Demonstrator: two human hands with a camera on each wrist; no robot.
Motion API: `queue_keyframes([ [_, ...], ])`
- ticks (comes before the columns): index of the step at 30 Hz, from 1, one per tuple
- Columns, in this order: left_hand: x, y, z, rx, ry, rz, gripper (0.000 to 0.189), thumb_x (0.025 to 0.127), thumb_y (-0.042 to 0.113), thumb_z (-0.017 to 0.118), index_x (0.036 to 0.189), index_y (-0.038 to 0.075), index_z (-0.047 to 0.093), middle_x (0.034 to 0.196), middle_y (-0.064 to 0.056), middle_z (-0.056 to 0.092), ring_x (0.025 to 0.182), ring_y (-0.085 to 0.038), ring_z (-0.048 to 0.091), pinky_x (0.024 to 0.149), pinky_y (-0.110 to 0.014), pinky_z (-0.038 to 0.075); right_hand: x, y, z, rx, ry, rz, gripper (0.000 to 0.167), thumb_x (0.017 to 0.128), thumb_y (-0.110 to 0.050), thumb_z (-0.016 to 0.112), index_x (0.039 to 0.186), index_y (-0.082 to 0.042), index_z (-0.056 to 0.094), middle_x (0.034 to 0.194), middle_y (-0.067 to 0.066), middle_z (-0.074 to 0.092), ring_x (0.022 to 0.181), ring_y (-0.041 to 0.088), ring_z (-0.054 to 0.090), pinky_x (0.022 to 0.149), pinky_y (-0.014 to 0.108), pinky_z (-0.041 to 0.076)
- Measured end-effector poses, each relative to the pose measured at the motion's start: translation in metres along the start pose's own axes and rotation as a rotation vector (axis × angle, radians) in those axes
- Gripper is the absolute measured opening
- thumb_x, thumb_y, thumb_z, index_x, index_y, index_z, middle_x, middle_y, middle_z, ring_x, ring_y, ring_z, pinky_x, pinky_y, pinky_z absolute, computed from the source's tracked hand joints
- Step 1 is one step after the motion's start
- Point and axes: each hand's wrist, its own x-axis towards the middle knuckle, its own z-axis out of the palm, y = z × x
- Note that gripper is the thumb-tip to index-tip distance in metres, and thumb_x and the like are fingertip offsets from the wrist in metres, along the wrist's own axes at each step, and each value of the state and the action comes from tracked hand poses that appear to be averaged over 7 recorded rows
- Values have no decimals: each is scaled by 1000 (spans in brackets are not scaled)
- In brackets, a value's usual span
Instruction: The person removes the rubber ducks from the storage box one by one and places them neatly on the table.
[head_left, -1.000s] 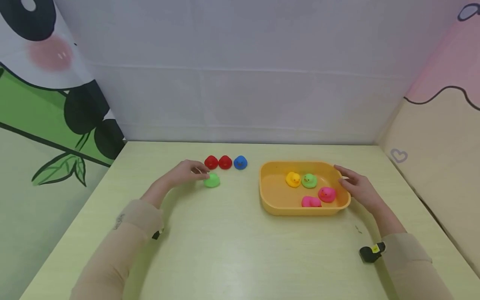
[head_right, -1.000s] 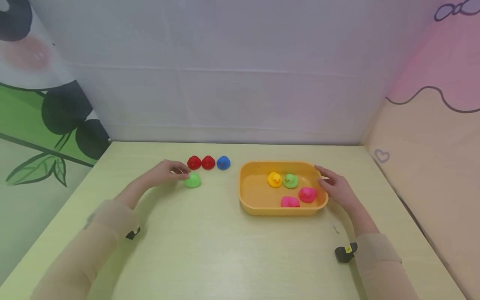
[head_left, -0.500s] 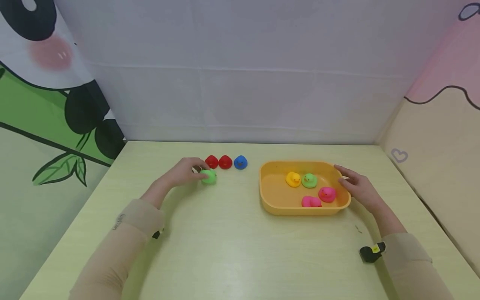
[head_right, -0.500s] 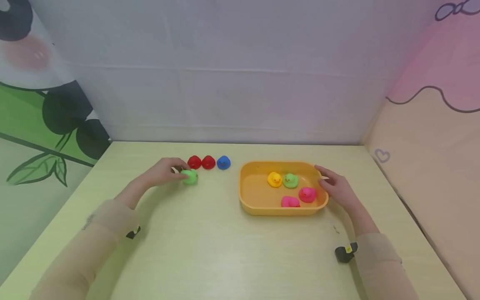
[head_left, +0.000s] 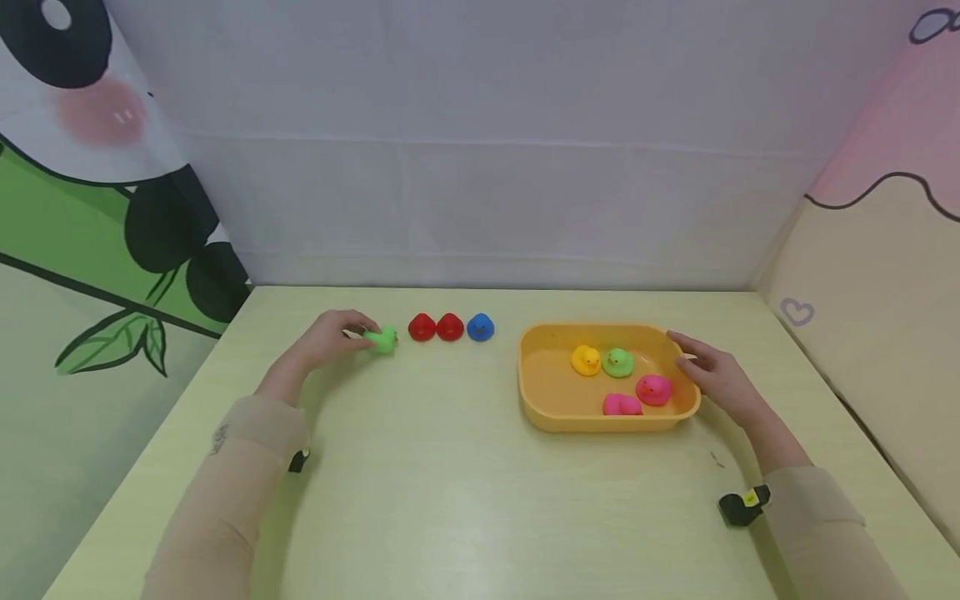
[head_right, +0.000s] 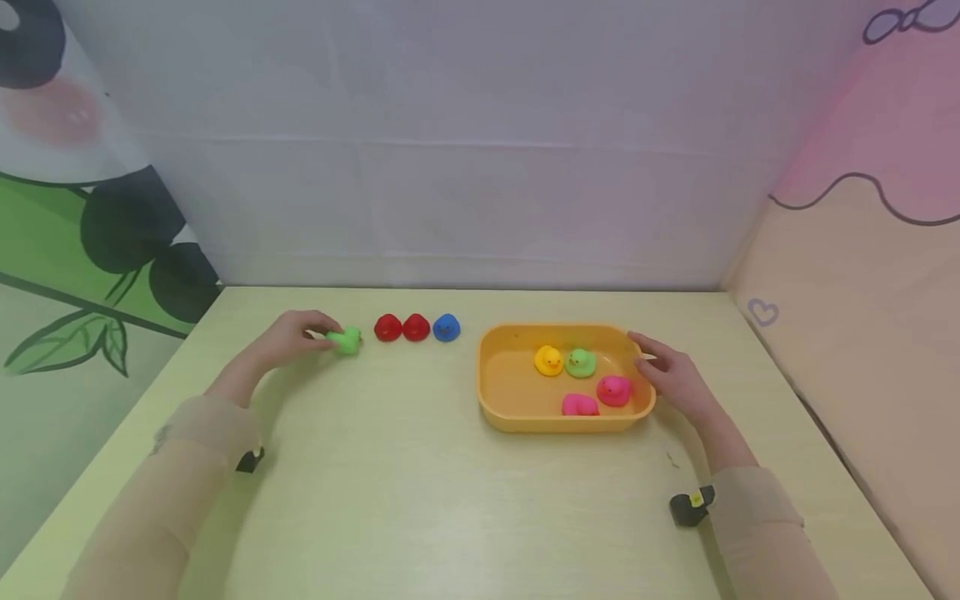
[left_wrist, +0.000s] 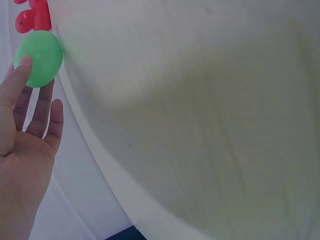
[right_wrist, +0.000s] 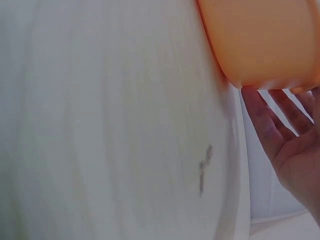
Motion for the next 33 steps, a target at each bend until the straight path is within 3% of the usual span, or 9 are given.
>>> queue_keyframes([
  [4,-3,-9,-3,-31,-14,-7,25,83,11,72,108,7,68,113,-14,66,108,-27,58,91,-44,48,0,-1,1,2,1,-7,53,99,-32,47,148,-16,32,149,21,32,121,45,48,76,20,52],
  [12,-13,-9,-11,-52,-61,-77,25,78,10,76,102,11,70,118,-11,64,108,-26,54,86,-35,44,2,0,1,-3,5,-11,53,99,-31,48,147,-15,34,148,22,33,119,45,49,75,22,53],
  [18,-15,-14,-9,-59,-101,-60,18,75,9,78,92,12,72,116,-10,65,116,-28,52,98,-45,39,3,2,0,5,-1,-11,53,99,-31,47,148,-15,32,149,20,32,121,45,48,76,22,53],
  [21,-17,-14,-10,-50,-122,-75,16,75,9,78,89,11,74,112,-10,67,113,-29,55,97,-44,40,2,3,1,9,-2,-14,53,99,-30,48,148,-15,32,149,21,32,121,45,48,76,22,53],
  [28,-15,-9,-10,-1,-91,-90,25,82,15,73,105,8,68,105,-9,67,99,-24,57,83,-33,46,2,3,1,9,-1,-11,54,99,-29,48,148,-15,32,149,22,32,120,45,48,76,21,53],
  [33,-10,2,-7,0,-70,-82,38,79,24,77,110,6,64,97,-8,64,91,-22,58,78,-29,48,2,2,1,13,-1,-17,53,99,-29,48,148,-14,32,148,22,33,120,45,49,77,22,53],
])
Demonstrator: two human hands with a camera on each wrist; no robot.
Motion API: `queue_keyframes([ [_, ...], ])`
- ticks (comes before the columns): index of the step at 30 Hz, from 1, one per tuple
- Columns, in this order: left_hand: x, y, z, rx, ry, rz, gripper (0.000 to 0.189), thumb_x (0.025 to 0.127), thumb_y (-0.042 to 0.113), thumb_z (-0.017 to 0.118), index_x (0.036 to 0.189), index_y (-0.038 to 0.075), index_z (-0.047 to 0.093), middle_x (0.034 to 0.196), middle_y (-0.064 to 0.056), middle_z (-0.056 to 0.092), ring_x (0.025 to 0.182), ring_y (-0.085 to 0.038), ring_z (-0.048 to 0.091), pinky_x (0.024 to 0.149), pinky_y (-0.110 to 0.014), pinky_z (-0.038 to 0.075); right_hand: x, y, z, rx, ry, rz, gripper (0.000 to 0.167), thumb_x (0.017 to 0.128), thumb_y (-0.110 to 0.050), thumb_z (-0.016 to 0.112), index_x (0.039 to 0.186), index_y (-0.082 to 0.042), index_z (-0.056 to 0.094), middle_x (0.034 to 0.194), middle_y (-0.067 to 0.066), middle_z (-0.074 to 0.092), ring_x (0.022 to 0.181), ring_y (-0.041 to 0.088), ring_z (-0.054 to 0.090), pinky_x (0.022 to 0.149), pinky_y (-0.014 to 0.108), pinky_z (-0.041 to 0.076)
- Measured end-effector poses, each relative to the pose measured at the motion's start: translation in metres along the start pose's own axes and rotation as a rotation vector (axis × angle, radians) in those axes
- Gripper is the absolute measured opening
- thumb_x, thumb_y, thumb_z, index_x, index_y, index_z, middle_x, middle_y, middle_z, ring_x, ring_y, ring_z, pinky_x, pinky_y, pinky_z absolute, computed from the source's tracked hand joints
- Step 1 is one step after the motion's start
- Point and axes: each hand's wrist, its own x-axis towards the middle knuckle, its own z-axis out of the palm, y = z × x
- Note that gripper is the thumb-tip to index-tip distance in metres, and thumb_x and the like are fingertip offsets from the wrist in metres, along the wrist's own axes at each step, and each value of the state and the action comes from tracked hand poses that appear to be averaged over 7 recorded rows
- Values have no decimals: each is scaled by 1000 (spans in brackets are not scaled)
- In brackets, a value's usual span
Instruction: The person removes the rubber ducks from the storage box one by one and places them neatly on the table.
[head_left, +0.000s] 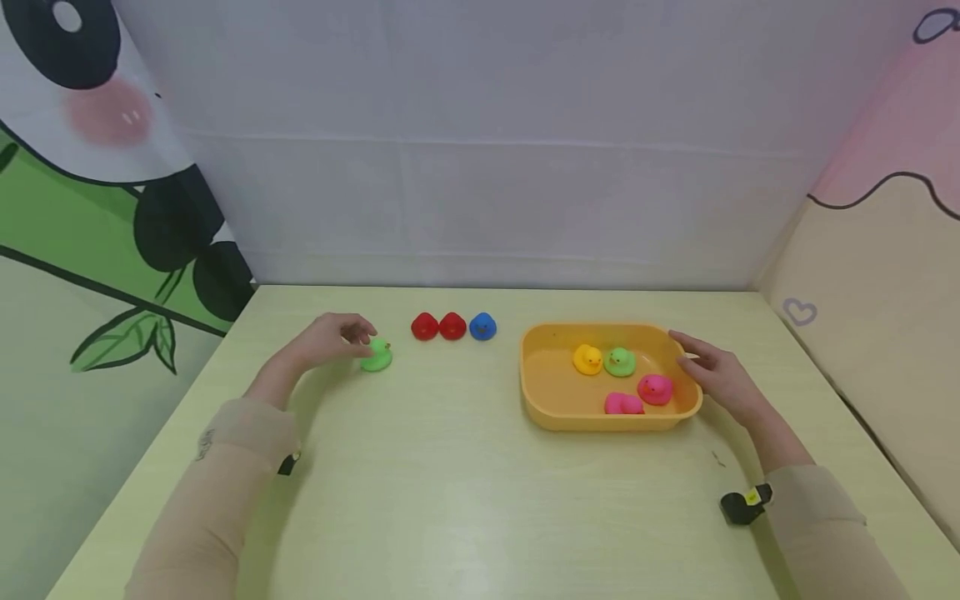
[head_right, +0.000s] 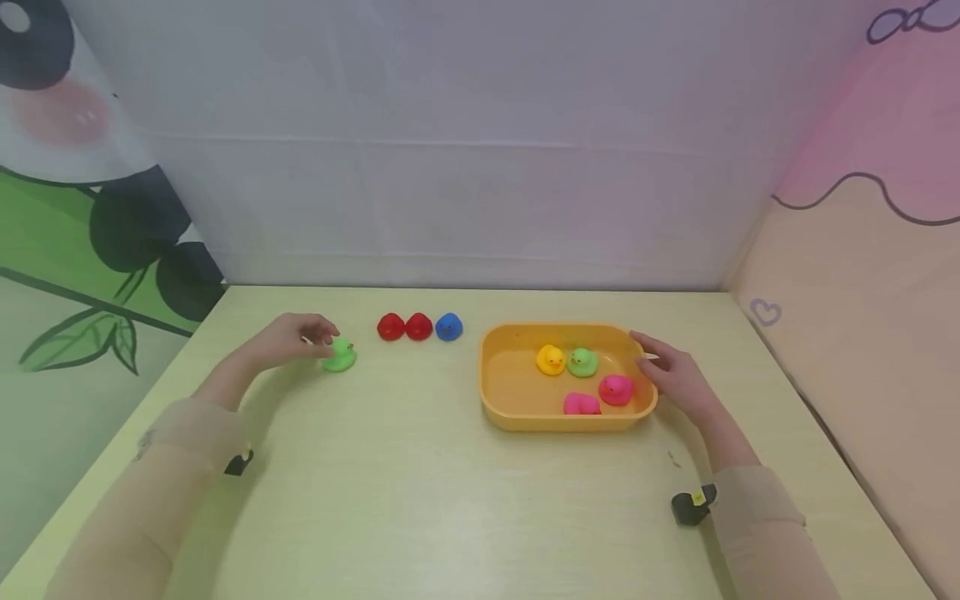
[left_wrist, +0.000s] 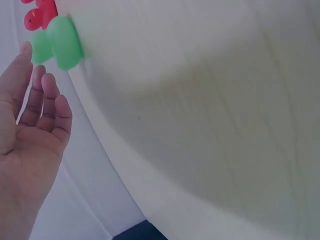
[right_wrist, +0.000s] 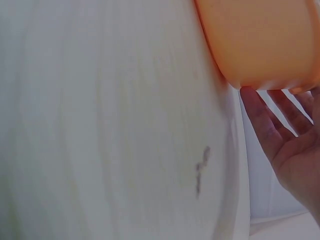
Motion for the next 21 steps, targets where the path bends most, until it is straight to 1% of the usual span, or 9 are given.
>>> queue_keyframes([
  [5,4,7,8,11,24,-24,41,74,31,80,104,8,65,92,-6,61,86,-21,58,72,-29,48,0,0,0,1,0,0,53,99,-29,48,148,-14,32,148,22,33,120,45,49,77,22,53],
  [8,5,8,12,23,37,-42,38,73,31,81,99,10,64,89,-5,59,82,-21,57,70,-29,47,0,0,0,-3,1,3,53,99,-30,48,147,-14,33,148,23,33,120,45,49,76,22,53],
  [11,5,9,14,33,38,-43,35,73,29,81,97,9,64,88,-4,59,80,-20,56,68,-29,46,-1,0,1,-1,1,3,53,99,-30,48,147,-14,33,148,23,33,120,46,48,76,22,53],
  [15,4,12,13,29,32,-27,33,74,27,81,97,9,64,90,-5,60,80,-19,57,68,-29,47,-1,-1,1,5,-1,2,53,99,-29,48,147,-14,32,148,23,32,121,46,47,76,22,53],
  [21,7,17,6,34,41,9,32,75,23,80,101,9,66,97,-7,63,84,-20,60,73,-30,49,-2,-3,-1,8,-5,7,53,99,-30,48,148,-14,32,149,22,31,122,47,46,76,22,53],
])
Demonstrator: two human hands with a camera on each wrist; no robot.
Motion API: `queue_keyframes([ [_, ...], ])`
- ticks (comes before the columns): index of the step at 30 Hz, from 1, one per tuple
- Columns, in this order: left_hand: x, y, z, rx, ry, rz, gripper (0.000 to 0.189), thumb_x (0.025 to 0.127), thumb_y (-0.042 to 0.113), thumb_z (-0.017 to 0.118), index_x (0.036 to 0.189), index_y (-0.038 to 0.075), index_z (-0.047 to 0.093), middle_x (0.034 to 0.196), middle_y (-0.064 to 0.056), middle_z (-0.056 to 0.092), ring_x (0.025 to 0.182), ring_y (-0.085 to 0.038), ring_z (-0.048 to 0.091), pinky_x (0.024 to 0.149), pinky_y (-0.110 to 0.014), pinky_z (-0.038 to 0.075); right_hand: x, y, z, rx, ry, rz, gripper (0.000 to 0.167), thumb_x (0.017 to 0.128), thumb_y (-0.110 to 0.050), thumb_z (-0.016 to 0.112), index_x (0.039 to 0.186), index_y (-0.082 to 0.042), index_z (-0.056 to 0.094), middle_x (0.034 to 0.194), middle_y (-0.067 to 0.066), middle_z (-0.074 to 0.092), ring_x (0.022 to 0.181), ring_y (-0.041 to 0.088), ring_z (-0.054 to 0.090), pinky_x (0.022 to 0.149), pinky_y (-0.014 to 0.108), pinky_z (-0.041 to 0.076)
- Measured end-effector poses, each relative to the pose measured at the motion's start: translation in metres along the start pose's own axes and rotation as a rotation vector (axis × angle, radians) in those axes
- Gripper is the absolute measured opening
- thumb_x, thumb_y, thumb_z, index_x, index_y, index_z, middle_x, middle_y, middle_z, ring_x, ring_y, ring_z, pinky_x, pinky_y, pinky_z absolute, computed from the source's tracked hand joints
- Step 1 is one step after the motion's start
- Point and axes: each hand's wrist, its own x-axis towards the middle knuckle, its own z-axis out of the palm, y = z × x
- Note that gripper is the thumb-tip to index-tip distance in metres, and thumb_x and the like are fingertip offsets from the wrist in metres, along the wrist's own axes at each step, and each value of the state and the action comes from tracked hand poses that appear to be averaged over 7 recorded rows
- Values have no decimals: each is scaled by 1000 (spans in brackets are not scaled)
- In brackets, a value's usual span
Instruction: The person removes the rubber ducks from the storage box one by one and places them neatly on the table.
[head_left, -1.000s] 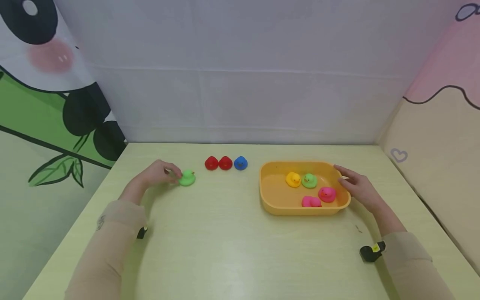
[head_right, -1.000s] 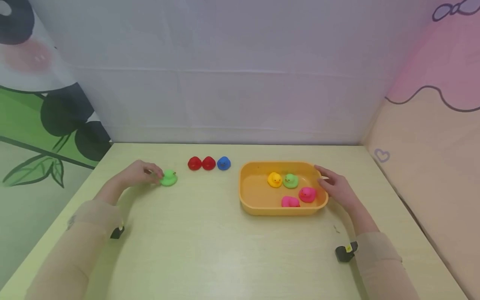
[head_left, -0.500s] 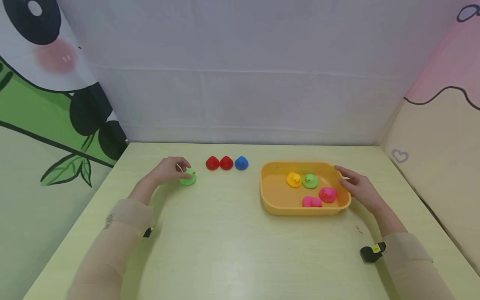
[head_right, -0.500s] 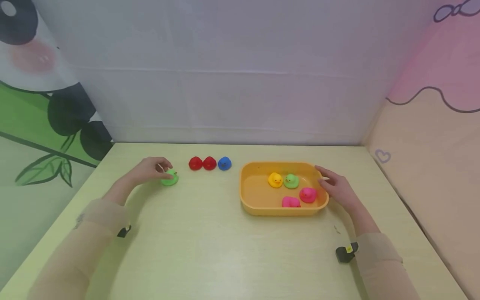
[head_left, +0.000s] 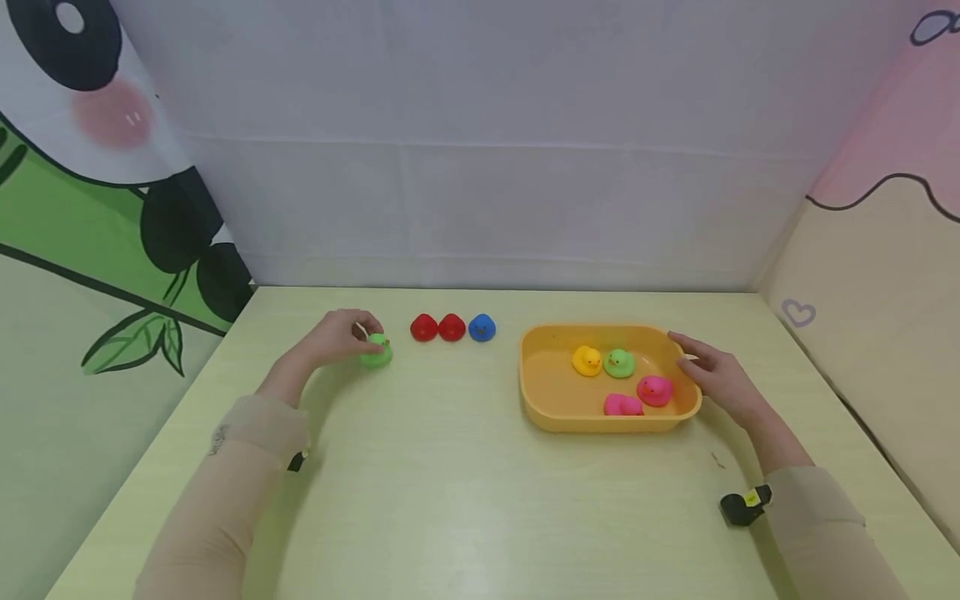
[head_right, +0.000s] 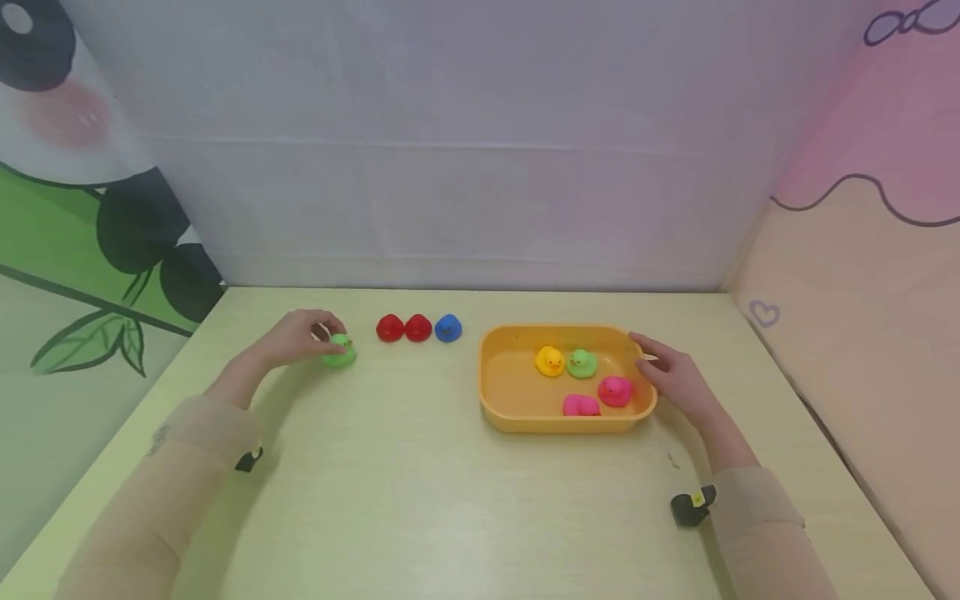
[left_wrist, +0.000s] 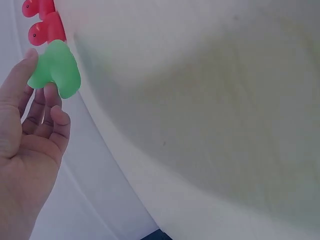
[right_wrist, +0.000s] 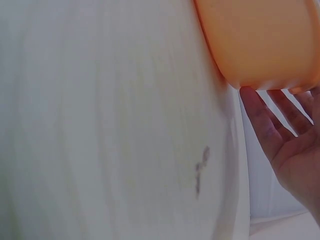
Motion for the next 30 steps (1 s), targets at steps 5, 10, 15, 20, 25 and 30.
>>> queue_keyframes([
  [5,6,3,-5,27,9,34,34,77,19,78,107,6,67,103,-9,64,90,-22,59,76,-32,48,-1,1,-1,-4,4,4,54,99,-30,48,148,-15,32,149,23,31,122,47,46,76,23,53],
  [10,11,6,-7,39,10,37,35,79,16,76,110,5,65,107,-10,64,94,-25,59,78,-35,47,-1,3,-1,-12,7,6,54,99,-31,48,148,-16,32,149,22,31,122,47,47,77,24,54],
  [15,17,5,-5,31,17,25,32,81,13,73,111,6,64,109,-12,64,98,-27,60,81,-37,48,1,5,-1,-6,11,4,53,99,-31,48,148,-15,32,149,20,32,122,45,47,76,22,53],
  [20,23,3,-1,32,22,16,30,82,9,70,111,6,64,112,-13,64,103,-29,59,85,-40,48,2,6,1,0,13,-3,53,99,-32,48,147,-17,33,149,19,33,121,44,48,78,22,52],
  [25,29,0,3,35,24,41,30,83,6,68,113,6,65,114,-14,64,105,-31,57,91,-45,46,1,6,1,1,13,-2,53,99,-30,48,148,-16,33,149,20,33,121,44,48,78,23,52],
  [30,34,-2,4,40,32,95,32,81,2,68,113,4,65,111,-14,66,105,-31,58,94,-47,44,2,7,1,-3,10,4,53,99,-29,48,148,-17,32,150,19,32,122,43,48,79,26,54],
])
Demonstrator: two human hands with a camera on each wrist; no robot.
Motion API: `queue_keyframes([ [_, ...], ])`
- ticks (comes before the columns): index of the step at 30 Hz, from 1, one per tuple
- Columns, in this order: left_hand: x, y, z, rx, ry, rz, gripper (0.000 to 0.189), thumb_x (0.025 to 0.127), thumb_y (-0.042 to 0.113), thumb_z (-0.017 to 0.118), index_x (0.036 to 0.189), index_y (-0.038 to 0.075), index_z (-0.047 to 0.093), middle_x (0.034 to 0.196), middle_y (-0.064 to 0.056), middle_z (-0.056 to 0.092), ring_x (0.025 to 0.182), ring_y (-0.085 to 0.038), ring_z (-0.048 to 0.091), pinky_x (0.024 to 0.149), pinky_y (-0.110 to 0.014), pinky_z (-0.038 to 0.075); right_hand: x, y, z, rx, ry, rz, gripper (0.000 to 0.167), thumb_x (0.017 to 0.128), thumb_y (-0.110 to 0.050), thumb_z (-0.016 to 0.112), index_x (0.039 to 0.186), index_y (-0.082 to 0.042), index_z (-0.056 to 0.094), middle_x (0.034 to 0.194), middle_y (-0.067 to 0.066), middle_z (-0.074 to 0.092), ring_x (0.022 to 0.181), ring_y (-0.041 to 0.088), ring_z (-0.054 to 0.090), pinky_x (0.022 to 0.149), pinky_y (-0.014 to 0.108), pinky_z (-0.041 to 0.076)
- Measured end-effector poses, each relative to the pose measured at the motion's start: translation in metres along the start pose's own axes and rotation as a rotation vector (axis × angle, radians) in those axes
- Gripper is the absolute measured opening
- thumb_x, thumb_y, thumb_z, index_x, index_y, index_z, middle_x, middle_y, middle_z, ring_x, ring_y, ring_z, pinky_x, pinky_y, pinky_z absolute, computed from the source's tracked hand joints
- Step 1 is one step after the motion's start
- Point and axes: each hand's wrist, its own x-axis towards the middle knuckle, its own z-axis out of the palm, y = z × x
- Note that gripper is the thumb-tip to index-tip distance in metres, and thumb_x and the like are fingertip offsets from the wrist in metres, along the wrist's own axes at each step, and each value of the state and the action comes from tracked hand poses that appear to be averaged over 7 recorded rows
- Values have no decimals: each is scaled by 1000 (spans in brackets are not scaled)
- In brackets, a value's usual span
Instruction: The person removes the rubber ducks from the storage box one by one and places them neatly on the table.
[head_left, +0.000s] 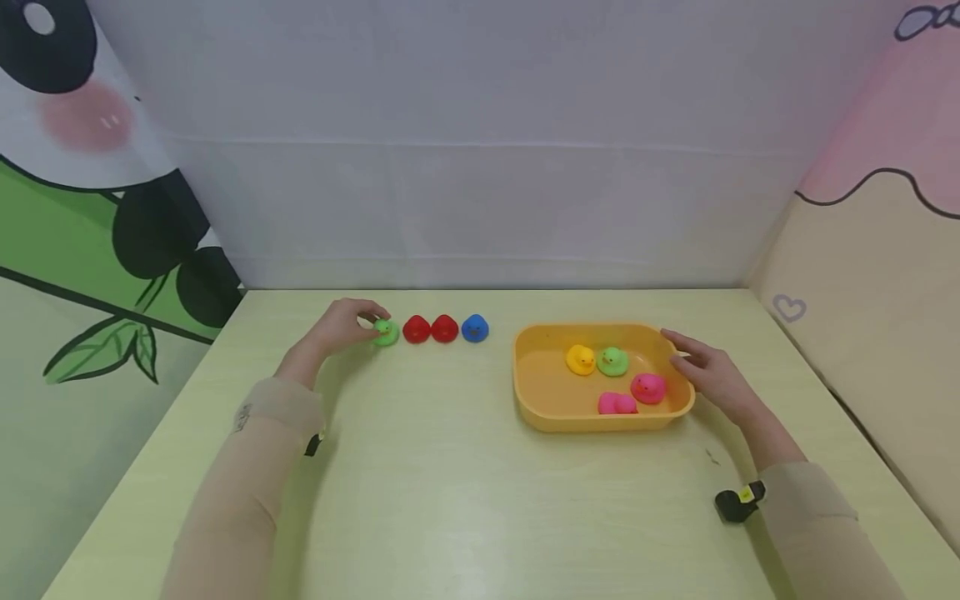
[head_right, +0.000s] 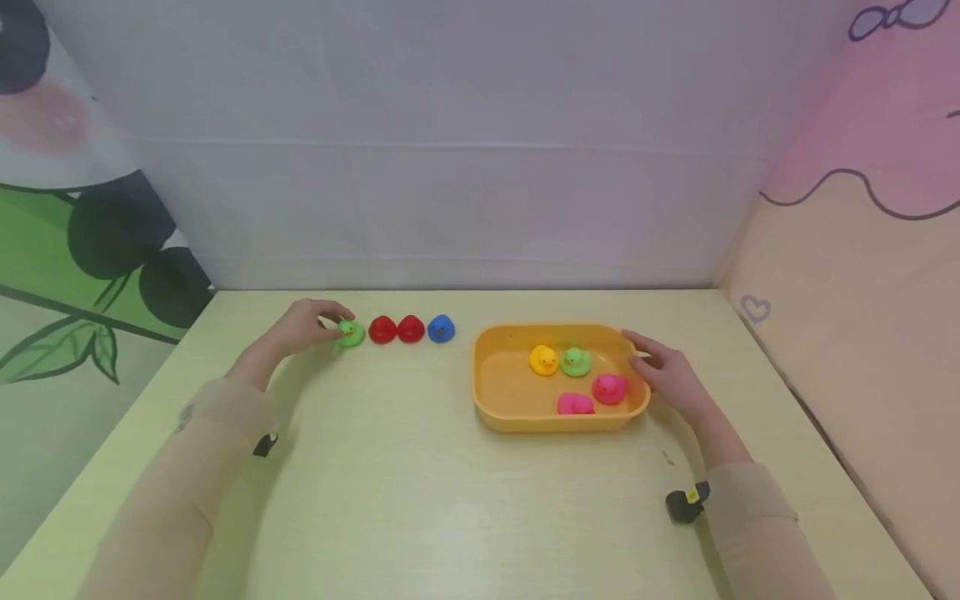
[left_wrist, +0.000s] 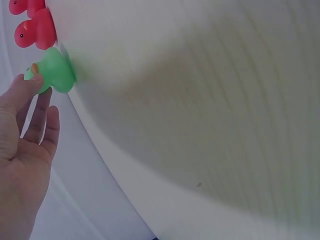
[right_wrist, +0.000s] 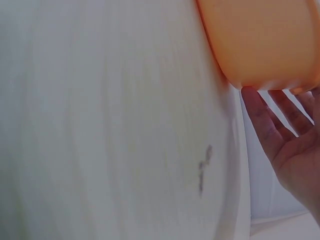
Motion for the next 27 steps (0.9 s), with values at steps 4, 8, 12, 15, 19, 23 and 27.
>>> queue_keyframes([
  [4,1,-1,0,-10,-1,21,32,81,-2,66,113,4,66,110,-15,66,107,-30,58,93,-47,46,1,-1,0,2,-5,2,53,99,-30,48,148,-17,32,150,19,32,122,43,48,78,24,53],
  [8,1,-1,0,-12,-5,18,33,81,-5,63,113,5,66,111,-15,66,109,-31,57,92,-48,46,0,-2,1,12,-4,-1,53,99,-30,48,148,-17,32,149,19,33,121,42,48,77,22,52],
  [12,-2,-1,2,-10,1,1,33,82,-6,62,113,5,66,113,-16,65,111,-31,56,93,-47,47,0,-3,1,11,-3,-3,53,99,-30,48,148,-17,32,149,19,33,121,43,48,77,21,52],
  [15,-4,0,2,-26,-3,-25,34,83,-5,62,116,5,65,117,-17,63,114,-32,54,93,-47,47,0,-1,1,12,-4,-1,53,99,-30,48,148,-17,32,150,19,32,121,43,48,77,22,52],
  [19,-7,1,1,-48,-5,-61,38,84,-2,62,121,6,62,123,-18,60,117,-35,52,93,-47,48,1,1,1,18,-2,-2,53,99,-30,48,148,-17,32,150,20,32,121,44,48,78,23,53],
  [23,-10,2,-3,-34,11,-62,38,85,1,64,123,7,61,123,-16,60,116,-34,53,92,-46,49,0,0,1,9,7,-4,53,99,-30,48,148,-17,33,149,20,32,121,44,49,78,23,53],
  [27,-14,6,-8,-26,35,-45,37,86,3,64,123,5,60,122,-15,60,115,-32,53,91,-46,48,-1,-2,0,3,7,-5,53,99,-31,48,148,-17,33,149,20,32,121,44,48,79,24,53],
])
